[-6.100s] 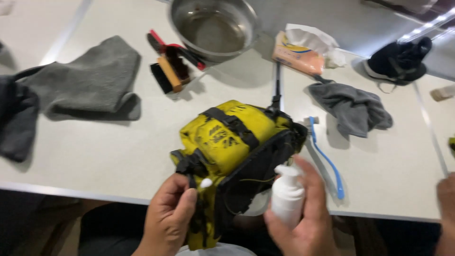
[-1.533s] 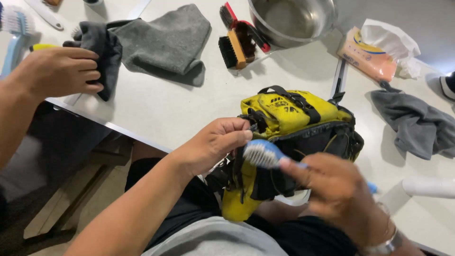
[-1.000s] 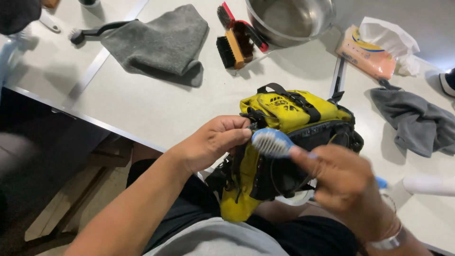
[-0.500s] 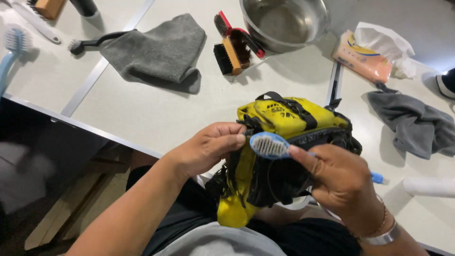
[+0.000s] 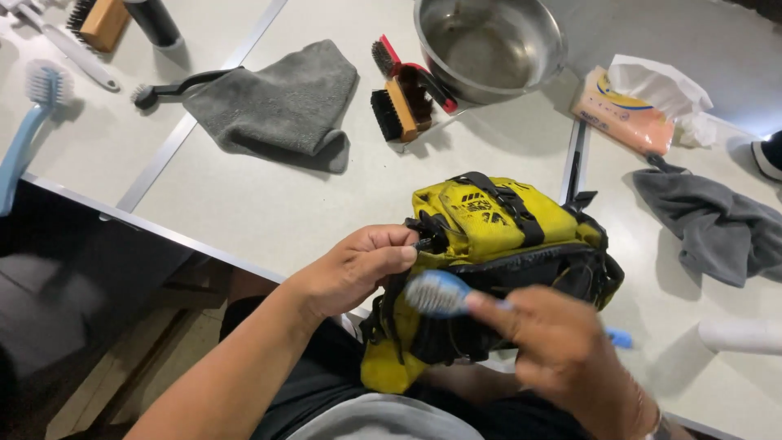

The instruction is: Cleaning a yellow and black bag using a toothbrush and cleaning solution.

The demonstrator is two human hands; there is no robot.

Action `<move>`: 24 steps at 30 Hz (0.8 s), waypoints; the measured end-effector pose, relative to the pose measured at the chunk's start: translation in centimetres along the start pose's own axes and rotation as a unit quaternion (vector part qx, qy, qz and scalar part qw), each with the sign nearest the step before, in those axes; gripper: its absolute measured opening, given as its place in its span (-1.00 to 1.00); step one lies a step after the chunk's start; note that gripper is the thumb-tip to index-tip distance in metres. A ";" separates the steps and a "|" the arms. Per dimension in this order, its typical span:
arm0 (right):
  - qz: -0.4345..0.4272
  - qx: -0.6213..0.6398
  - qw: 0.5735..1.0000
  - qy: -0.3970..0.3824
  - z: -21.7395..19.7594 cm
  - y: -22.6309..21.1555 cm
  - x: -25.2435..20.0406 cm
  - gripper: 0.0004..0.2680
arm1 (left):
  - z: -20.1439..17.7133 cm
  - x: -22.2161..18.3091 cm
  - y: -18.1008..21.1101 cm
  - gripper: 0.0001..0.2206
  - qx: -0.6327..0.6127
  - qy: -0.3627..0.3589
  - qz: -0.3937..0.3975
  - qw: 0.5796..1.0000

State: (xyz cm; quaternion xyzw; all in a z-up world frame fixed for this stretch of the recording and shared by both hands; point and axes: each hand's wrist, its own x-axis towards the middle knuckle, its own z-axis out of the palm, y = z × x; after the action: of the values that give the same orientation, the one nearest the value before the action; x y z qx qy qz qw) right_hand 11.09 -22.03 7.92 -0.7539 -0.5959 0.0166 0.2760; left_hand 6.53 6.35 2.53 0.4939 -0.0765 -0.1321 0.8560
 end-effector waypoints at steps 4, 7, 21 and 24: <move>0.077 -0.099 0.980 0.154 -0.5 -0.1 0.3 -0.46 | 0.8 -0.6 0.0 -0.79 0.000 -0.028 0.005 1.000; 0.176 -0.046 0.964 0.195 -0.6 -1.3 0.5 -0.54 | 0.9 -0.7 0.3 -0.77 0.046 -0.026 0.029 0.998; 0.159 -0.035 0.980 0.112 -1.9 -3.5 0.9 -0.52 | 1.7 -1.4 -2.1 -0.82 0.109 0.040 0.108 0.987; 0.212 -0.072 0.974 0.028 -3.7 -2.9 0.0 -0.35 | 1.1 -2.0 -2.8 -0.78 0.060 0.076 0.098 0.990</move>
State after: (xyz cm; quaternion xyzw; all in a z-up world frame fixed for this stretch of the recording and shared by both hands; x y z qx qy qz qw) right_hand 9.86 -23.11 12.34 -0.8811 -0.4144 0.0110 0.2277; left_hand 3.91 4.68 0.70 0.5431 -0.0670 -0.0047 0.8370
